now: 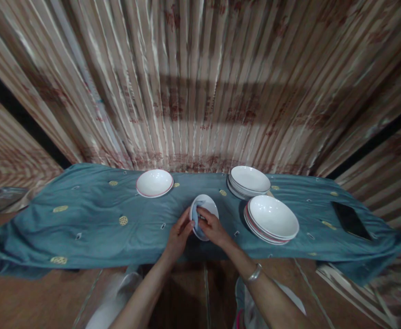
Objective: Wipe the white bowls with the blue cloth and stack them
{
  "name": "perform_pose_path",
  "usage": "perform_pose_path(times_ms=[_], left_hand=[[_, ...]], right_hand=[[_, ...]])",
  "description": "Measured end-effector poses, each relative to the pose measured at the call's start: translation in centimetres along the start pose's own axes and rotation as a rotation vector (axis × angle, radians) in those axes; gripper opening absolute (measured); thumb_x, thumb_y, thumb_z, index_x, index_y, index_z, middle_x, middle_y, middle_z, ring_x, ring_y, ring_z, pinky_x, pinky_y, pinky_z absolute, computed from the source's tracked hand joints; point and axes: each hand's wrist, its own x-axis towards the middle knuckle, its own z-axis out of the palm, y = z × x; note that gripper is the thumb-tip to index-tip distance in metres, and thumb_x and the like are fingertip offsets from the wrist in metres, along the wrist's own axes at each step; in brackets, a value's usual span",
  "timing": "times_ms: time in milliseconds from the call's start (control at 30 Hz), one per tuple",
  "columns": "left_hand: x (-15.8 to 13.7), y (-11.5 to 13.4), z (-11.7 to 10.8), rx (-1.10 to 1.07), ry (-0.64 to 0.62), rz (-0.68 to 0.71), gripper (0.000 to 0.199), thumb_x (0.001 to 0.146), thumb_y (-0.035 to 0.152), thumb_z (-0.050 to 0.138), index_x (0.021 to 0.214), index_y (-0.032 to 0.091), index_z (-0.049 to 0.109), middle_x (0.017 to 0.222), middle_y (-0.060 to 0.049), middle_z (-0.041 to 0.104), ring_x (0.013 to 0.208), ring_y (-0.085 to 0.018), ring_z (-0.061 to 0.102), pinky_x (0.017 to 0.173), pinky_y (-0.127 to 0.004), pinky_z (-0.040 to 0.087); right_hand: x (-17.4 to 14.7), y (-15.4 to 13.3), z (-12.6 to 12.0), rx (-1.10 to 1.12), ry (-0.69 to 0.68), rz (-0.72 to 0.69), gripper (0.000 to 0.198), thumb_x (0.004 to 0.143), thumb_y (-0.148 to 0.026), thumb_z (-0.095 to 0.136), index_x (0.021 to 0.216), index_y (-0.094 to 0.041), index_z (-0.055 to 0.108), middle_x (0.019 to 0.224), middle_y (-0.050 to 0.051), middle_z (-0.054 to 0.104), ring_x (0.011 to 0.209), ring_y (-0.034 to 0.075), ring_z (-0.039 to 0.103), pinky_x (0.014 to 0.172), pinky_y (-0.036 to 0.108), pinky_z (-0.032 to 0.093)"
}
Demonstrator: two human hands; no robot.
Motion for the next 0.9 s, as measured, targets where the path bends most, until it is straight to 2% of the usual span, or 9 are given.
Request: perform_pose_path(times_ms=[100, 200, 433, 667, 900], left_hand=[[0.0, 0.3, 0.0, 0.017, 0.010, -0.019, 0.060, 0.072, 0.046, 0.064, 0.126, 0.021, 0.055, 0.136, -0.007, 0.052, 0.126, -0.029, 0.047, 0.101, -0.044, 0.042], [0.2, 0.5, 0.0, 0.024, 0.013, -0.028, 0.061, 0.071, 0.046, 0.064, 0.126, 0.022, 0.056, 0.136, -0.006, 0.053, 0.126, -0.028, 0.046, 0.101, -0.043, 0.042], [0.7, 0.5, 0.2, 0.014, 0.014, -0.025, 0.062, 0.072, 0.046, 0.064, 0.126, 0.018, 0.055, 0.132, -0.008, 0.056, 0.123, -0.029, 0.049, 0.101, -0.044, 0.043], [1.1, 0.7, 0.6, 0.069, 0.076, 0.015, 0.056, 0.071, 0.045, 0.063, 0.120, 0.018, 0.060, 0.129, -0.007, 0.058, 0.123, -0.027, 0.050, 0.107, -0.041, 0.035], [1.4, 0.4, 0.9, -0.001, 0.106, -0.034, 0.062, 0.070, 0.050, 0.064, 0.122, 0.018, 0.058, 0.134, -0.008, 0.054, 0.126, -0.030, 0.046, 0.105, -0.043, 0.037]], right_hand=[[-0.4, 0.3, 0.0, -0.241, -0.005, -0.066, 0.043, 0.084, -0.017, 0.040, 0.125, -0.012, 0.051, 0.135, 0.015, 0.048, 0.127, 0.022, 0.042, 0.107, 0.040, 0.034], [-0.8, 0.5, -0.1, -0.463, -0.027, -0.095, 0.044, 0.086, -0.012, 0.037, 0.128, -0.008, 0.049, 0.138, 0.018, 0.043, 0.130, 0.023, 0.039, 0.109, 0.041, 0.033], [-0.8, 0.3, -1.0, -0.784, -0.078, -0.075, 0.040, 0.083, -0.006, 0.043, 0.120, -0.013, 0.056, 0.129, 0.016, 0.052, 0.119, 0.024, 0.049, 0.102, 0.042, 0.042], [-1.4, -0.4, -1.8, -0.758, -0.174, 0.001, 0.032, 0.083, -0.007, 0.044, 0.109, -0.012, 0.061, 0.116, 0.014, 0.060, 0.111, 0.023, 0.053, 0.096, 0.036, 0.045], [-1.6, -0.1, -1.6, -0.594, -0.198, 0.049, 0.031, 0.083, -0.011, 0.043, 0.108, -0.014, 0.061, 0.114, 0.014, 0.061, 0.109, 0.024, 0.054, 0.097, 0.041, 0.043]])
